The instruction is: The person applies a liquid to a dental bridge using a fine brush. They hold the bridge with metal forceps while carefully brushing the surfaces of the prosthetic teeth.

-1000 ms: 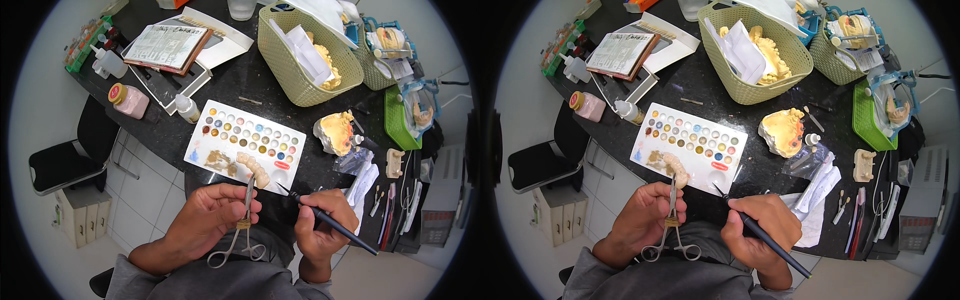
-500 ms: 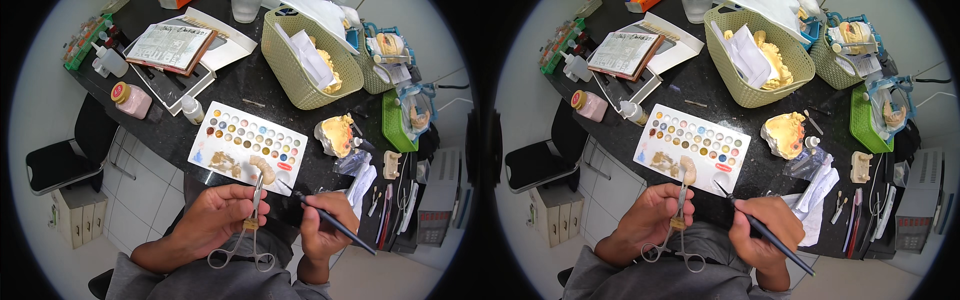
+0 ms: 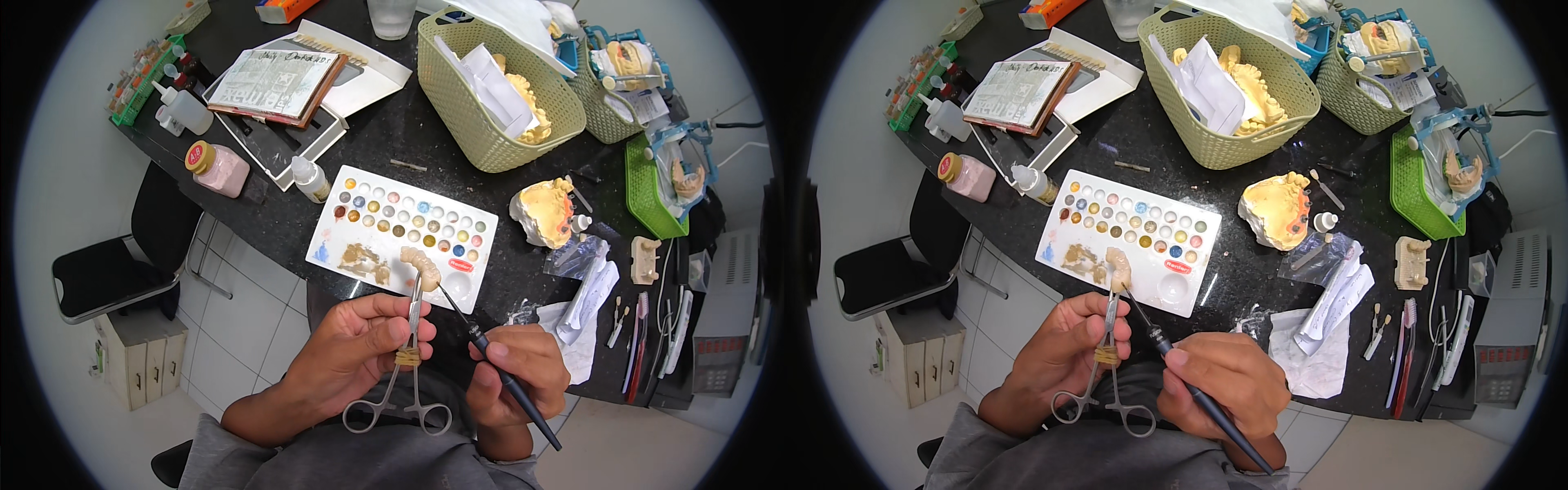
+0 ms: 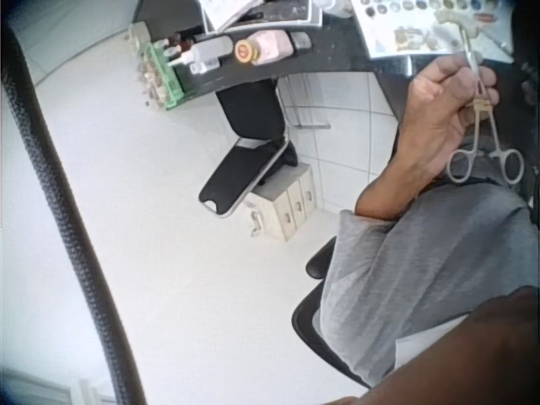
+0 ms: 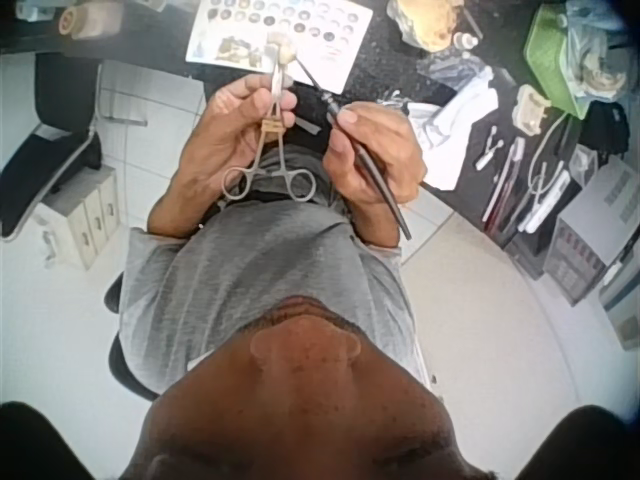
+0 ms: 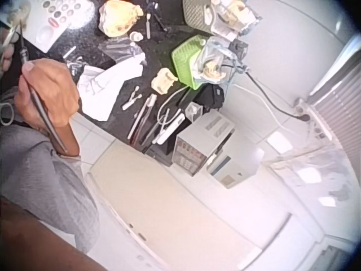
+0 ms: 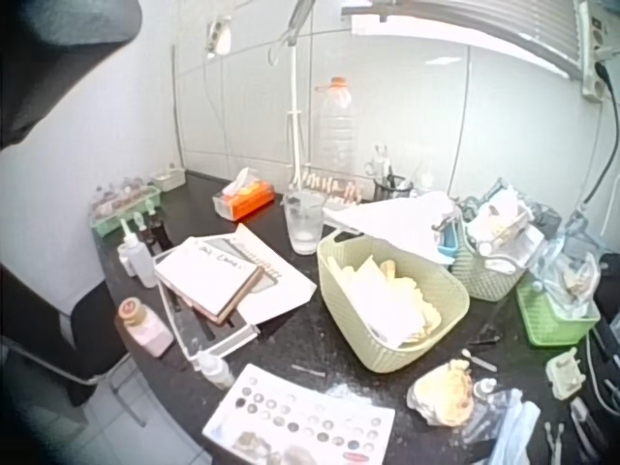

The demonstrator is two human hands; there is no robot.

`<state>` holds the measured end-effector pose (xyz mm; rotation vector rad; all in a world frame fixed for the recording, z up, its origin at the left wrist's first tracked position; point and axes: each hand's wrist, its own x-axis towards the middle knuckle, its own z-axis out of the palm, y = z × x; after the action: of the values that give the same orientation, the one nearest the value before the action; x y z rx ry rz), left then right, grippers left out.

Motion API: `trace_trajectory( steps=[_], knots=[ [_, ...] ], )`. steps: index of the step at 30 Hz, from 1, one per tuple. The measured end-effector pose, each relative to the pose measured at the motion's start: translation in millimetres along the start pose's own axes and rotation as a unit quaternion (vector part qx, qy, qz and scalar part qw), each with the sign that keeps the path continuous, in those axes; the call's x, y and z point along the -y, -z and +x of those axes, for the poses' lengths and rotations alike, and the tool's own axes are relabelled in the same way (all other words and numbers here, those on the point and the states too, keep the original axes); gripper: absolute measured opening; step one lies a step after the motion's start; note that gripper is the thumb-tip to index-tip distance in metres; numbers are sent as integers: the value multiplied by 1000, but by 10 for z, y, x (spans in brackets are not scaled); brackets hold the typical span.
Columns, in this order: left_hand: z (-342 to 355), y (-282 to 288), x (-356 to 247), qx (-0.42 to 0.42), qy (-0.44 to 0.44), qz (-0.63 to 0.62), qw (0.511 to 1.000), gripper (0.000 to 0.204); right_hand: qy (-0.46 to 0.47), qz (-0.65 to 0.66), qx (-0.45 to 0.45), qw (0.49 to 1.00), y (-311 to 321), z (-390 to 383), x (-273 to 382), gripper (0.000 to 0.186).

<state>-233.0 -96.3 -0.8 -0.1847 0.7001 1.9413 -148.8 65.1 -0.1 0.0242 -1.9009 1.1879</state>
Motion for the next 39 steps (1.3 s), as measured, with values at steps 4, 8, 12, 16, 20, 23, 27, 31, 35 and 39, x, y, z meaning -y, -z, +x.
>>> trace_trajectory(
  steps=[4, 8, 12, 16, 20, 23, 27, 31, 35, 39],
  knots=[
    [5, 3, 11, 2, -3, 2, 1000, 30, 0, 5, 14, 1000, 9, -1, -19, 19],
    [8, 0, 17, 0, -1, 6, 1000, 30, -22, 7, -5, 1000, 13, -18, 7, 17],
    [7, -3, 20, 1, -5, 8, 1000, 29, -12, 14, 5, 1000, 21, -18, -11, 16],
    [1, -12, 19, -2, -4, 6, 1000, 29, -14, 11, -10, 1000, 12, -32, -6, 16],
    [2, -19, 15, 0, -3, -2, 1000, 29, -22, 56, -9, 998, 41, -34, -19, 13],
    [-5, -6, 14, 1, -4, -4, 1000, 29, -53, 57, -51, 996, 121, -55, 7, 15],
    [-45, -10, 12, -16, -14, -2, 1000, 29, -110, -78, 10, 991, 235, 52, 16, 11],
    [-66, -11, 35, -49, -35, 37, 998, 25, -123, -97, 64, 986, 167, 131, -13, 11],
    [-59, -7, 17, -36, -34, 35, 998, 24, -105, -122, 97, 982, 152, 162, -25, 13],
    [-47, -26, 19, -46, -31, 39, 998, 26, -105, -141, 80, 981, 133, 156, -27, 14]
  ],
)
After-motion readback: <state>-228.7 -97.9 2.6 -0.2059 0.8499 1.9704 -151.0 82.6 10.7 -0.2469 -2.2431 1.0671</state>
